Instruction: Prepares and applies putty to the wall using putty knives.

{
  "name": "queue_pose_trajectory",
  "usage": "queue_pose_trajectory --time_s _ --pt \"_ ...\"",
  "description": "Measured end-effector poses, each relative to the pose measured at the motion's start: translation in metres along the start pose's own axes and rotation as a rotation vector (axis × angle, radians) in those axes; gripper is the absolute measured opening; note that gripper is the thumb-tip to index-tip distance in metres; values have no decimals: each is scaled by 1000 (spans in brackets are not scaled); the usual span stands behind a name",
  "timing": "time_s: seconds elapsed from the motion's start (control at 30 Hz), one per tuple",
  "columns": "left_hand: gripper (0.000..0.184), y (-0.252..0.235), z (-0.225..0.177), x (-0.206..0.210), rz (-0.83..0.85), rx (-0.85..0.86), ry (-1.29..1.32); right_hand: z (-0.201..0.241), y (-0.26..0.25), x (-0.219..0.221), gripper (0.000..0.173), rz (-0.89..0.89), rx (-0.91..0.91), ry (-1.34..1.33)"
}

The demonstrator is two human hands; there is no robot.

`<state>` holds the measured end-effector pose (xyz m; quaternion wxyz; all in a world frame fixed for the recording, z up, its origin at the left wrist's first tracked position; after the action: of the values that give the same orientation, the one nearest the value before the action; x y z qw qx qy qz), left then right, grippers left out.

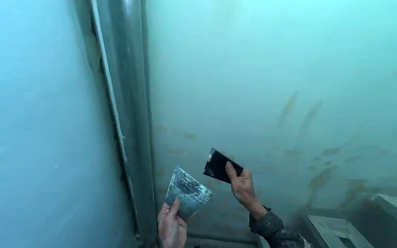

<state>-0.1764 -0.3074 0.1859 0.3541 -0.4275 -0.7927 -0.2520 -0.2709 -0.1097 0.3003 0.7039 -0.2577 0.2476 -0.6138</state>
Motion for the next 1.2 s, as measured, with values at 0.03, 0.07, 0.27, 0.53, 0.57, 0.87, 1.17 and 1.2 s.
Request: queue_pose_trajectory --time_s 0.03,0.07,0.27,0.53,0.57,0.87,1.17,1.2 --pt "23 3 -2 5 6 -41 42 10 6 9 22 61 -124 80" --pt "24 6 -4 11 20 -64 69 17 12 18 24 130 -228 132" --pt "22 5 -22 34 86 -57 93 33 30 30 34 355 -473 436" --pt "21 -6 -50 52 177 127 146 36 12 -29 26 119 17 333" --pt "21 -5 -51 60 210 152 138 36 10 -33 27 1 168 109" --pt "23 1 -43 115 456 225 85 28 8 -7 18 -193 520 -429" --pt "24 -13 -41 109 647 457 -483 61 -86 -51 19 -184 221 -151" --pt "23 -19 -40 100 606 461 -486 81 -113 -66 20 -172 95 32"
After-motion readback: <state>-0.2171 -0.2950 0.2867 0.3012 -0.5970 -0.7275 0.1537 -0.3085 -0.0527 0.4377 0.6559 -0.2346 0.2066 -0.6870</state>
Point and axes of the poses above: each hand's wrist, its own y-axis away from the middle knuckle, its own x-axis out of the palm, z = x × y, the point moved 8 cm from there along -y, towards the middle knuckle, and after that the axes turned 5 degrees about y, right-handed, at the moved point
